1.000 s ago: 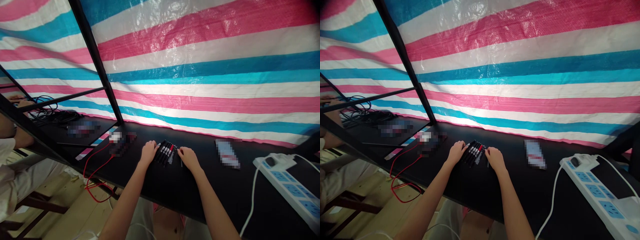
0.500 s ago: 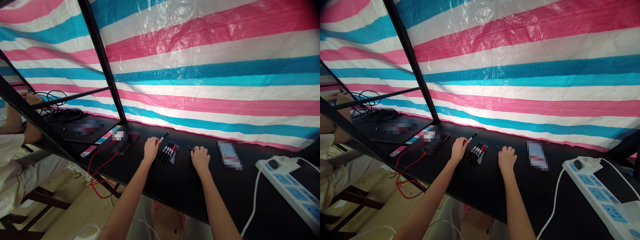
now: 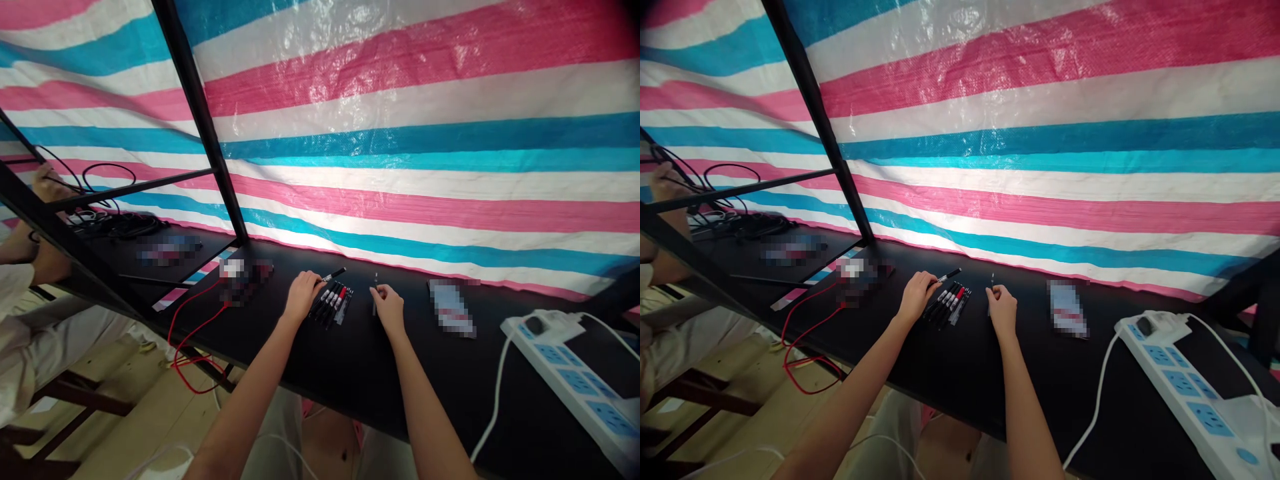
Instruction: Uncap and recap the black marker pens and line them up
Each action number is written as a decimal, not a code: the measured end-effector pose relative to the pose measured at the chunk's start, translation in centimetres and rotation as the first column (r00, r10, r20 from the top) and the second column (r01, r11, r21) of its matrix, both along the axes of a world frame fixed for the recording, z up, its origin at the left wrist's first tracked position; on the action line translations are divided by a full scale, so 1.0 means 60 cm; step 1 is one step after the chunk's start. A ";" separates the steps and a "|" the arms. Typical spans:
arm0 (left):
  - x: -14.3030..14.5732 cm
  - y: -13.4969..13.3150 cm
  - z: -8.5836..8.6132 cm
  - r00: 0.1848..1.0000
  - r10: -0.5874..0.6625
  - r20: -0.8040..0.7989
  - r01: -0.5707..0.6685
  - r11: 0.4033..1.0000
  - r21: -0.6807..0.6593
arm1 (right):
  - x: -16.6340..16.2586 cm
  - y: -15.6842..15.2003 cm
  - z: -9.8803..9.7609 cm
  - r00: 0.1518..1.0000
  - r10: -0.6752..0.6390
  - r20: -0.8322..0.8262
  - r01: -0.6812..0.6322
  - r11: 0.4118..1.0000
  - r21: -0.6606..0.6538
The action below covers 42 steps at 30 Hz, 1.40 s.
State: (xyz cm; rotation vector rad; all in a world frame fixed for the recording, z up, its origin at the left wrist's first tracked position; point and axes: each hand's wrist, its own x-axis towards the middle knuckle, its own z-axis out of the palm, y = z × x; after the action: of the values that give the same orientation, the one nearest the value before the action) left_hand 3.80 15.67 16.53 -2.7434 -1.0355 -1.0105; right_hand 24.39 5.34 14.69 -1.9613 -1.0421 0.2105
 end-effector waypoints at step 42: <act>0.004 -0.012 0.006 0.989 -0.068 -0.132 0.070 0.997 0.017 | 0.001 0.017 0.009 0.634 0.395 -0.665 -0.069 0.886 0.459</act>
State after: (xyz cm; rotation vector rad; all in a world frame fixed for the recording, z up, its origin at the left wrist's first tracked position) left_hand 4.05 14.94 16.88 -2.8022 -0.9114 -0.8297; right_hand 24.45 6.34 15.26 -1.1530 -0.6932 0.8225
